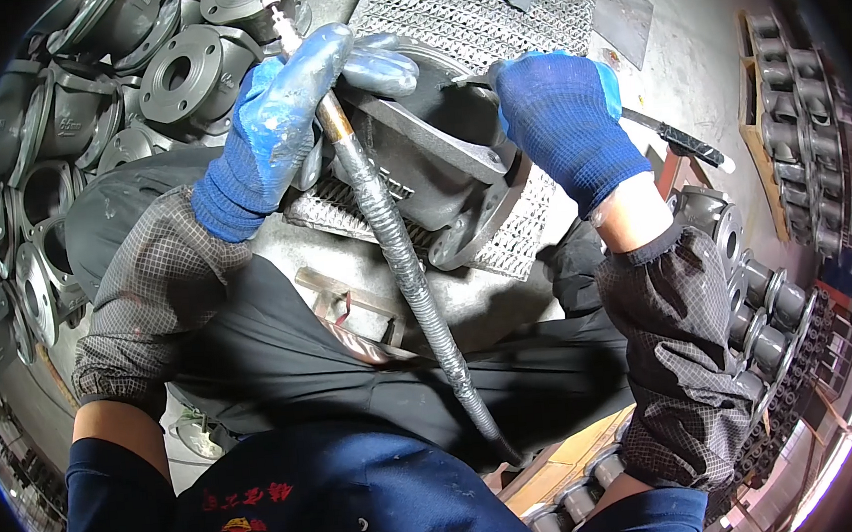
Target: The person uses a pneumatic grinder to finish the surface of a metal valve housing, rotating it by hand to clean the interior and exterior edges.
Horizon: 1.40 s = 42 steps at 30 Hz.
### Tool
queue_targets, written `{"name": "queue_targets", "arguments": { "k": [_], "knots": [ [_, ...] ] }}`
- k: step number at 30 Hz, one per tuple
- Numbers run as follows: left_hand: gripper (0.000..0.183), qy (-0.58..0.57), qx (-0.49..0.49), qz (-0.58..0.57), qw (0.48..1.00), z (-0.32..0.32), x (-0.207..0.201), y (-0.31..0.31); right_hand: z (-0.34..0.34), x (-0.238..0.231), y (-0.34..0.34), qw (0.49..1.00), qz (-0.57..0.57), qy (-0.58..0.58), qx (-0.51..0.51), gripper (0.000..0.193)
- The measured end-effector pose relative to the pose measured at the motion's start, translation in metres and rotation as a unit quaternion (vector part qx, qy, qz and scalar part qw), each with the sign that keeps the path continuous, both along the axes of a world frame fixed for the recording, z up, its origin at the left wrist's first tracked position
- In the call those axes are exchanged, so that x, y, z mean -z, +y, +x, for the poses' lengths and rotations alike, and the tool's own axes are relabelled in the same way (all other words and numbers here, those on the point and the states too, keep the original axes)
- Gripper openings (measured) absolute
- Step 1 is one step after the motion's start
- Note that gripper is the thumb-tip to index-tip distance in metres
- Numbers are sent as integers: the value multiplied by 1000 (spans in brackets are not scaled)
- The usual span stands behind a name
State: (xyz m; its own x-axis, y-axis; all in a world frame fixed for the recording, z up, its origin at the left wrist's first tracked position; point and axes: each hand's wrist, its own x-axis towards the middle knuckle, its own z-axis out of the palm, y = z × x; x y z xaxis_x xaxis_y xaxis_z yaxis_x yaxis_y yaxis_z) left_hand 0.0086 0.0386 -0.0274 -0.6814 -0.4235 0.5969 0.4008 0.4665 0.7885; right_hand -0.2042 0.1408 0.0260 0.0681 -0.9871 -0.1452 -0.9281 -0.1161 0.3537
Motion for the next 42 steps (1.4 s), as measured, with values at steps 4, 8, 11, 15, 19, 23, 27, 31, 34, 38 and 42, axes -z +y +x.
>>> {"name": "queue_targets", "arguments": {
  "k": [4, 8, 11, 15, 19, 23, 27, 31, 34, 38, 42],
  "knots": [
    [36, -70, 44, 151, 985, 2, -4, -5, 3, 0, -4, 999, 40, -15, 15, 13],
    [33, -96, 31, 164, 981, 7, -18, 2, -4, 6, -9, 1000, 19, -21, -6, 11],
    [32, -63, -7, 52, 997, 5, -11, 2, -4, 5, -18, 1000, -1, -22, -17, 13],
    [29, -55, -1, -2, 999, 5, -4, -6, -16, 9, -32, 1000, 14, -18, -5, 17],
    [31, -92, -82, -96, 988, 6, 12, -8, -14, 8, -23, 999, 0, -38, -18, 16],
    [37, -139, -42, 138, 980, 2, 7, -5, -10, 9, -15, 998, 2, -56, 0, 14],
    [38, -144, -43, 61, 987, 2, 9, -8, -5, 8, -18, 1000, 7, -22, -6, 13],
    [17, 42, -89, -53, 994, -5, 15, -8, -6, 10, -17, 1000, -7, -18, -8, 12],
    [33, -4, 46, 61, 997, 2, 4, -6, -2, 6, -17, 1000, -19, -24, -4, 12],
    [33, -30, -18, 28, 999, 1, -5, 3, -11, 7, -16, 988, -105, -102, 49, 19],
    [34, -59, 4, 177, 982, 1, -6, 5, -15, 20, -20, 933, -116, -281, 192, 43]
  ]
}}
